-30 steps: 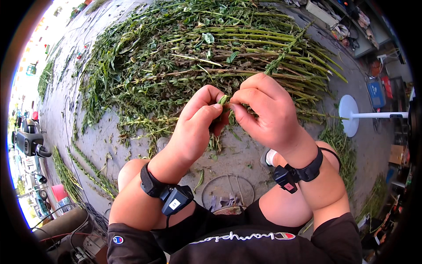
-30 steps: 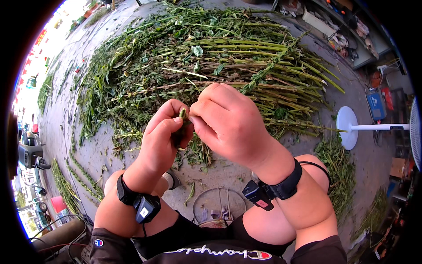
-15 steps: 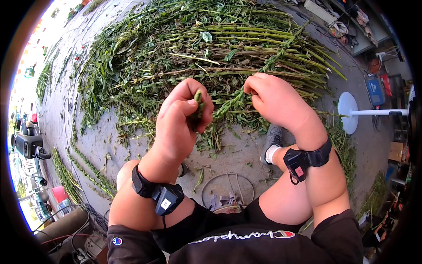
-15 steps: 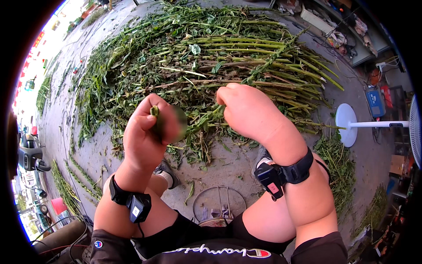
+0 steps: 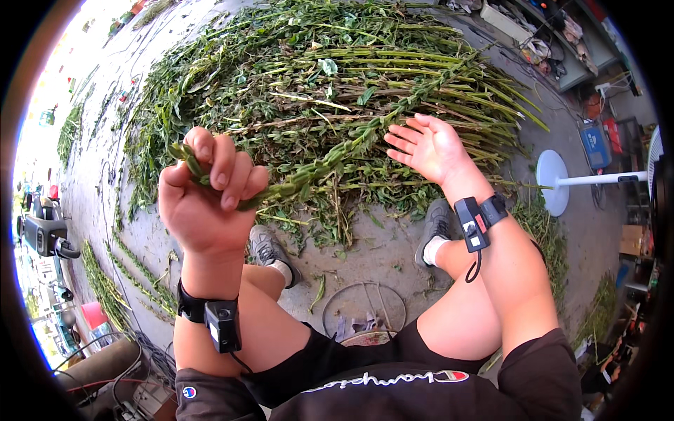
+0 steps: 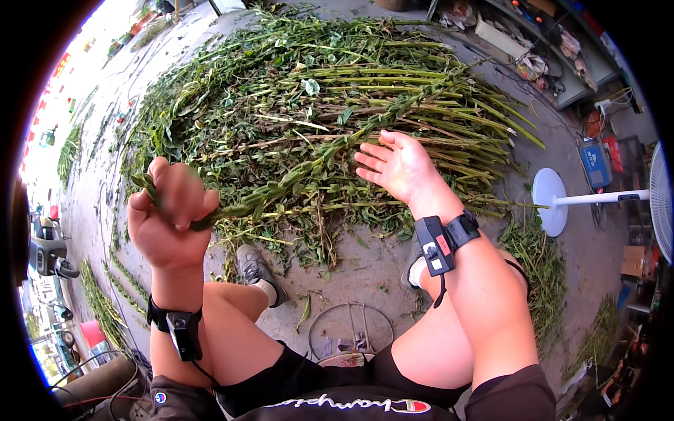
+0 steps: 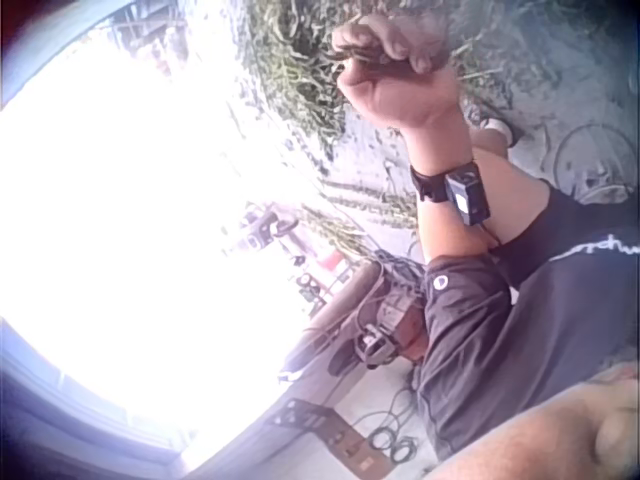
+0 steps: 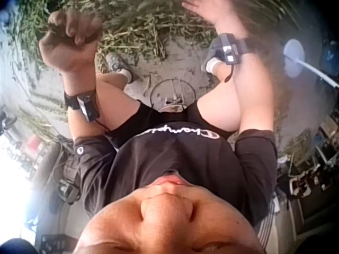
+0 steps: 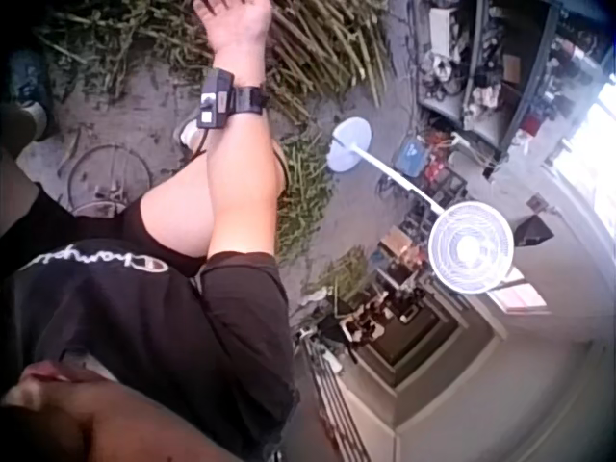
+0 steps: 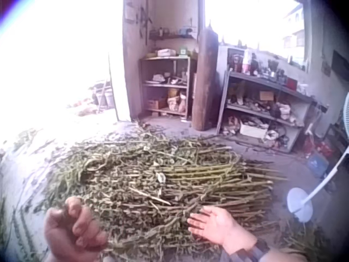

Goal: The person sits on a concrete floor and strips leaves and small pods from long green plant stems by hand. They pick up individual stems from a large pile, pull off the foliage, and place the cleaned stems onto a separate pile on the floor.

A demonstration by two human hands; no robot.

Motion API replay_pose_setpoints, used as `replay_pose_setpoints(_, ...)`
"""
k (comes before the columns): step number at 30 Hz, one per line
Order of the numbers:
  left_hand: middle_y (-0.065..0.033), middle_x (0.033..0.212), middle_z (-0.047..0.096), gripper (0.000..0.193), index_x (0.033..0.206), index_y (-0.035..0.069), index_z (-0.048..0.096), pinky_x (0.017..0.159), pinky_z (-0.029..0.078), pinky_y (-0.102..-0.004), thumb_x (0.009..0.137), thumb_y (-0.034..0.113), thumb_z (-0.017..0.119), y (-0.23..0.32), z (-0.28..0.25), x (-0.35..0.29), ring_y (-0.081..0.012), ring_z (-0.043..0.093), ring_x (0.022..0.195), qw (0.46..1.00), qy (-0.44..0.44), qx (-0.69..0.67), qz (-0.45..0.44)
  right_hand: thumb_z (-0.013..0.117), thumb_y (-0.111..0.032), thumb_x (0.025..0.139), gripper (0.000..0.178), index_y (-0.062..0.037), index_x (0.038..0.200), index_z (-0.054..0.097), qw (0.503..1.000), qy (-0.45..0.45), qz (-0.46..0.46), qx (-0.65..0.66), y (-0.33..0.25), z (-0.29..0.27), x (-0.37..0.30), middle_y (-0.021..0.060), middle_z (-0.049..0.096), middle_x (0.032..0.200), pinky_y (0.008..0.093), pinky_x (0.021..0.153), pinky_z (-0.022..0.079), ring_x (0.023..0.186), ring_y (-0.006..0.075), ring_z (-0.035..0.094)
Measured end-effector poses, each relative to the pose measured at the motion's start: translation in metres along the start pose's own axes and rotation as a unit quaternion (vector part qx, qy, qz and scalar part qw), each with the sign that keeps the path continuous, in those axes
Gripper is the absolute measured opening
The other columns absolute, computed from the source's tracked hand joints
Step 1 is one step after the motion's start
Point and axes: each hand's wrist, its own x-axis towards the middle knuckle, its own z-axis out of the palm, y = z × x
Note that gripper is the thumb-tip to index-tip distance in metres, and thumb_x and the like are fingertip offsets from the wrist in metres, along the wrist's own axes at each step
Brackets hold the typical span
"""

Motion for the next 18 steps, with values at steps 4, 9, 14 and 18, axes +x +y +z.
replay_pose_setpoints(4, 0.0024, 0.065, 0.039, 0.009, 0.089, 0.012, 0.044, 0.052, 0.03, -0.0298, 0.088, 0.016, 0.052, 0.024, -0.01, -0.007, -0.0102, 0.034, 0.046, 0.997, -0.024, -0.073, -0.02, 0.061, -0.029, 0.091, 0.071, -0.0043, 0.146, 0.024, 0.994, 0.042, 0.002, 0.104, -0.018, 0.007, 0.025, 0.025, 0.04, 0.138, 0.0622, 0.105, 0.039, 0.124, 0.0398, 0.049)
replay_pose_setpoints(9, -0.0012, 0.066, 0.046, 0.011, 0.087, 0.011, 0.044, 0.051, 0.031, -0.0279, 0.09, 0.016, 0.053, 0.061, -0.031, -0.023, -0.011, 0.041, 0.046, 0.991, -0.058, -0.12, 0.026, 0.053, -0.026, 0.098, 0.078, -0.0007, 0.152, 0.002, 0.972, 0.04, -0.046, 0.227, -0.025, 0.005, 0.028, 0.0253, 0.052, 0.125, 0.0633, 0.105, 0.04, 0.114, 0.0445, 0.057)
replay_pose_setpoints(14, -0.001, 0.064, 0.045, 0.01, 0.085, 0.011, 0.043, 0.048, 0.031, -0.0277, 0.094, 0.01, 0.046, 0.085, -0.047, -0.033, -0.0106, 0.039, 0.042, 0.988, -0.039, -0.141, 0.052, 0.052, -0.033, 0.099, 0.037, -0.0023, 0.119, 0.043, 0.987, 0.01, -0.023, 0.159, -0.034, -0.004, 0.045, 0.0154, 0.059, 0.107, 0.0526, 0.089, 0.045, 0.099, 0.0333, 0.058)
replay_pose_setpoints(18, -0.0008, 0.063, 0.044, 0.011, 0.084, 0.011, 0.042, 0.049, 0.031, -0.0275, 0.095, 0.01, 0.043, 0.1, -0.059, -0.044, -0.0105, 0.038, 0.042, 0.989, -0.023, -0.132, 0.066, 0.056, -0.04, 0.098, 0.03, -0.0096, 0.099, 0.055, 0.987, 0.028, -0.037, 0.151, -0.018, 0.03, 0.052, 0.0087, 0.061, 0.103, 0.0513, 0.092, 0.04, 0.098, 0.028, 0.053)
